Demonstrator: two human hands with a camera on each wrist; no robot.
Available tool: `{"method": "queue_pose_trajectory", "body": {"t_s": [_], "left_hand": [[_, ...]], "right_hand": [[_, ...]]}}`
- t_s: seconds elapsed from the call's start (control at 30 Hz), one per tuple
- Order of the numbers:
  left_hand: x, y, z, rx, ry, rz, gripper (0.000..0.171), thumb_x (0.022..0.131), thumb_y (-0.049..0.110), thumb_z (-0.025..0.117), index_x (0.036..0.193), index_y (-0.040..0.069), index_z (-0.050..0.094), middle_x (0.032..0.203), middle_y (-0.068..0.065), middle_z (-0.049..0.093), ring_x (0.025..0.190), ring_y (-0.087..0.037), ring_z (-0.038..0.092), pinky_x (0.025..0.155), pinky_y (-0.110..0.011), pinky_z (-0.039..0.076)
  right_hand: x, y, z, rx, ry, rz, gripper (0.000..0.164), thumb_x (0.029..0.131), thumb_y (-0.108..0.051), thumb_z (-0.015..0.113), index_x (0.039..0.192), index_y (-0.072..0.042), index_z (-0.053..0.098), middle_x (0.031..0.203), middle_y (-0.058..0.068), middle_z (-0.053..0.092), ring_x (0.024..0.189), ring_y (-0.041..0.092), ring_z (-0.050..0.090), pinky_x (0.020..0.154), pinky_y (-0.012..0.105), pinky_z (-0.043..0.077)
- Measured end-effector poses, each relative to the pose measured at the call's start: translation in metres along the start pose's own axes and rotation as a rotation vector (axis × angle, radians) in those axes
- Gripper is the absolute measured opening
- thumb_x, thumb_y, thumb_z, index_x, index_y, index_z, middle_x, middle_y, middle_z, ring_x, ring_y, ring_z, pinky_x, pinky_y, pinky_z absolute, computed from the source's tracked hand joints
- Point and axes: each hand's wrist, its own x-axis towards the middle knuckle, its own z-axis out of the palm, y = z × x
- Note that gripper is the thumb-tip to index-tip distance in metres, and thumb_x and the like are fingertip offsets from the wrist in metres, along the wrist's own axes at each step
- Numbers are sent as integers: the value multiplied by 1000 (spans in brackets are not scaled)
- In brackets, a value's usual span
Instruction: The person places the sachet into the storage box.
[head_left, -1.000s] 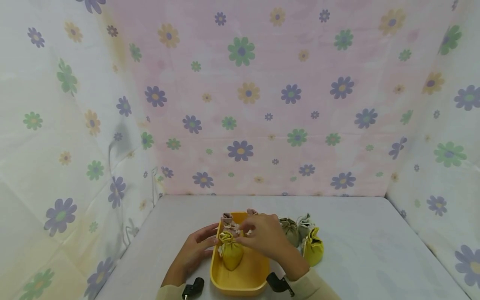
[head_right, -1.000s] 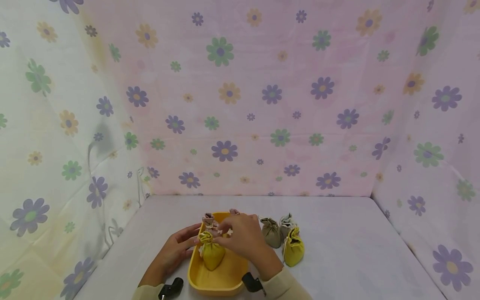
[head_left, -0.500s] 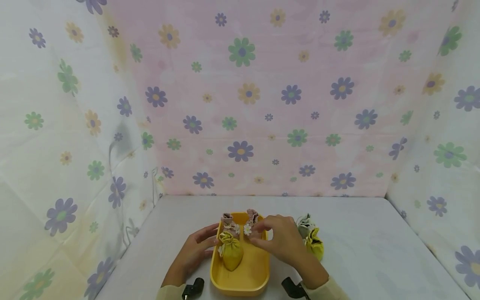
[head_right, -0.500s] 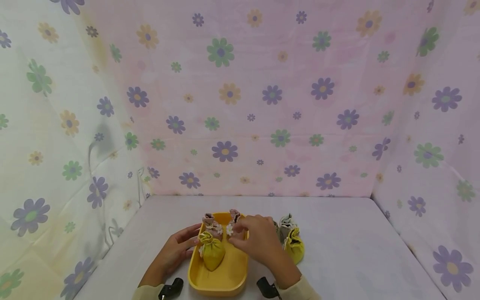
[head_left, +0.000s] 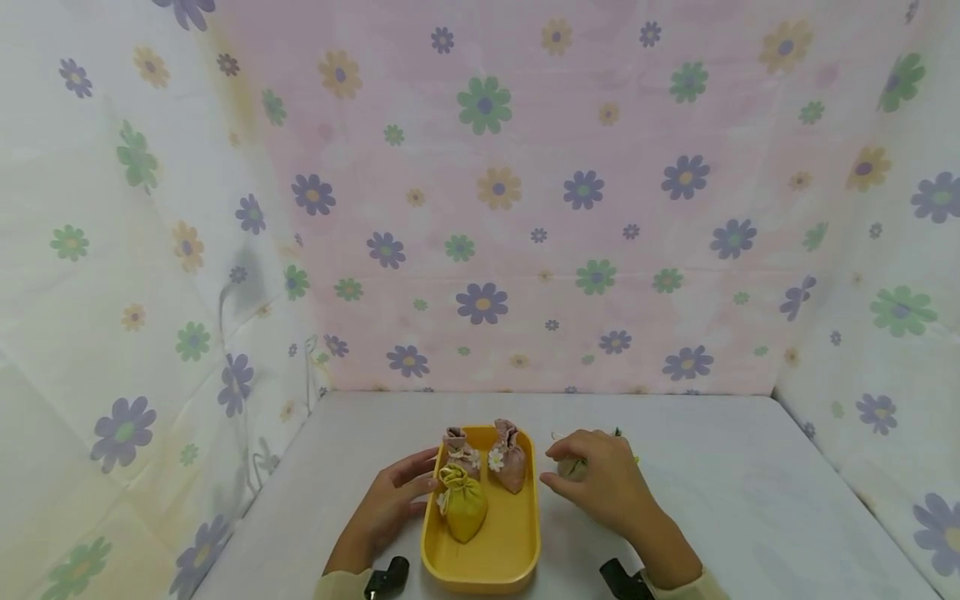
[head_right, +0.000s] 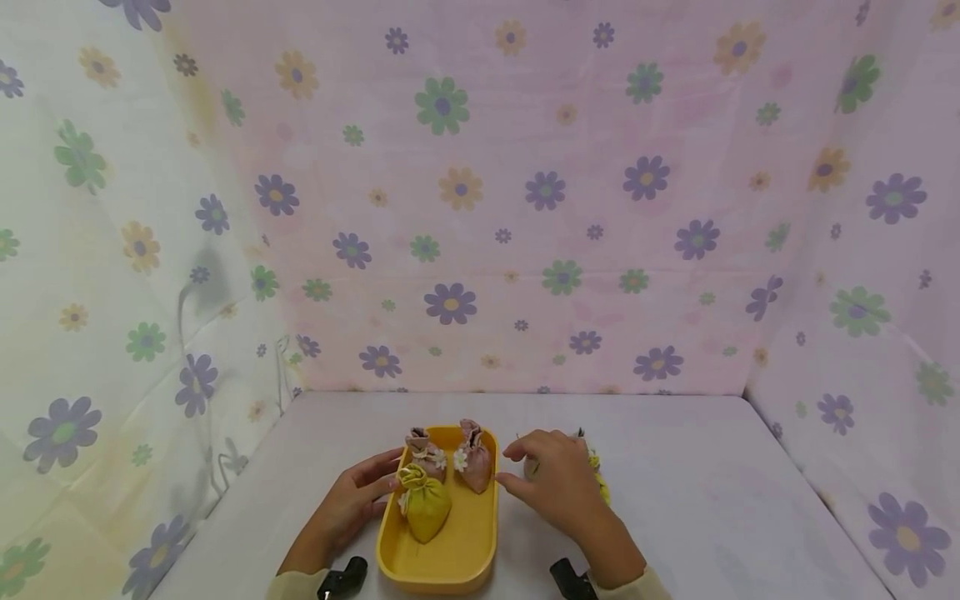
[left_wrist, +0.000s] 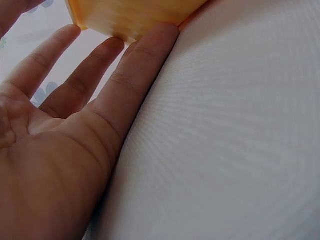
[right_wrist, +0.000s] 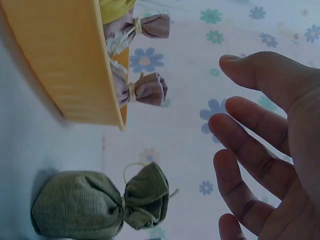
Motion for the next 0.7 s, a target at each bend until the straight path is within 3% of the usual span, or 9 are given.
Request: {"method": "queue_pose_trajectory", "body": {"t_s": [0.2, 0.43, 0.7], "left_hand": [[-1, 0, -2, -10, -15, 6, 73, 89, 39, 81, 153, 21, 51, 158, -16, 47, 130, -25, 62, 98, -42, 60], [0, -1, -2, 3, -18, 9, 71, 90, 39, 80, 153, 22, 51, 158, -15, 48, 131, -26, 61, 98, -42, 60], [0, 0, -2, -10, -27, 9, 69, 91, 38, 79, 153, 22, 52, 158, -15, 48, 132, -26, 61, 99, -42, 59]], "right_hand": [[-3, 14, -6, -11, 45, -30, 27, 75, -38, 93, 97, -36, 77, 99, -23, 73, 95, 5, 67, 88, 45, 57], [-6, 34, -18, 0, 45, -36, 30, 76, -32, 93, 101, -35, 77, 106, -15, 74, 101, 14, 67, 88, 48, 59], [-13, 64, -34, 70, -55, 39, 42, 78, -42, 90, 115, -30, 74, 120, -17, 67, 108, 15, 65, 89, 48, 59]]}}
